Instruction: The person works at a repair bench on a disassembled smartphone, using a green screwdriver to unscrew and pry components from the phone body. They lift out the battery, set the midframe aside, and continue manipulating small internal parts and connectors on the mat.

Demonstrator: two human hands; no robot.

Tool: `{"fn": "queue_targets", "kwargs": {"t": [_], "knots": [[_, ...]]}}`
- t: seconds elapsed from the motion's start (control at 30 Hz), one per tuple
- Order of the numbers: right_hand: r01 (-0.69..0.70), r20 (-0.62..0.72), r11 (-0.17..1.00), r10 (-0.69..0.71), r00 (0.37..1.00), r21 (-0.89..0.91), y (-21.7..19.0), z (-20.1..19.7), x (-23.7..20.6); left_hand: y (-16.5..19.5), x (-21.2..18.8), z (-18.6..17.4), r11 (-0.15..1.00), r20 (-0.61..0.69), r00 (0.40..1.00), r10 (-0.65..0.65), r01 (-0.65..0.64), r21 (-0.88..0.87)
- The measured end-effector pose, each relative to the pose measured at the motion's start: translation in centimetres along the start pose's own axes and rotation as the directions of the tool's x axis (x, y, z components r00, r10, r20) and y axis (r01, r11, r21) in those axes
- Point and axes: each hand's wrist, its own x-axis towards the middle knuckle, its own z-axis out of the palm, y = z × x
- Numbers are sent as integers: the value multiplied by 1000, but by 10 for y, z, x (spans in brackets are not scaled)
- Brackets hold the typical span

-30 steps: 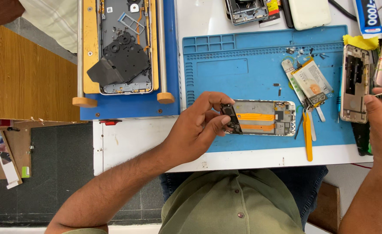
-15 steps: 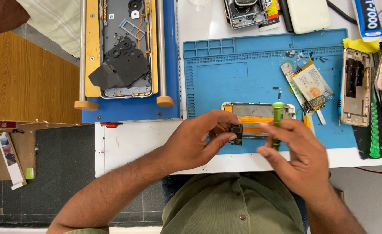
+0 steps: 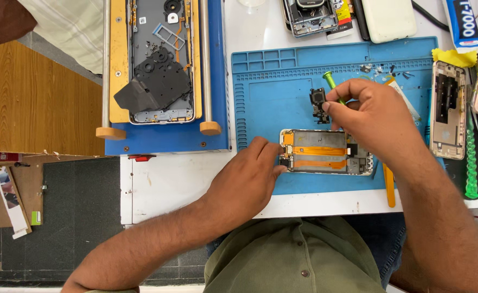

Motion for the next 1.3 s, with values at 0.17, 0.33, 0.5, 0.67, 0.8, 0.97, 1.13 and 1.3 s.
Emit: {"fn": "queue_targets", "kwargs": {"t": [0.17, 0.33, 0.5, 0.67, 0.8, 0.97, 1.13, 1.3], "knots": [[-81, 33, 977, 89, 996, -195, -4, 10, 15, -7, 1, -2, 998, 17, 999, 51, -52, 29], [236, -89, 938, -266, 960, -252, 4, 13, 5, -8, 3, 0, 999, 43, 999, 27, -29, 38], [387, 33, 896, -389, 920, -217, 15, 19, -39, -9, 4, -1, 999, 50, 998, 26, -28, 30], [582, 215, 797, -547, 809, -163, 19, 29, -52, -10, 5, -1, 1000, 43, 999, 19, -20, 12], [551, 278, 808, -492, 825, -207, 15, 30, -47, -9, 7, -1, 1000, 42, 999, 0, 0, 13], [530, 384, 795, -409, 828, -295, 5, 30, -39, -11, 7, 1, 1000, 44, 999, -3, 2, 5], [513, 432, 801, -362, 826, -308, -4, 29, -36, -12, 6, 2, 1000, 46, 999, 11, -11, 11], [442, 464, 838, -268, 845, -321, -11, 30, -29, -12, 6, 2, 1000, 48, 999, 3, -3, 6]]}}
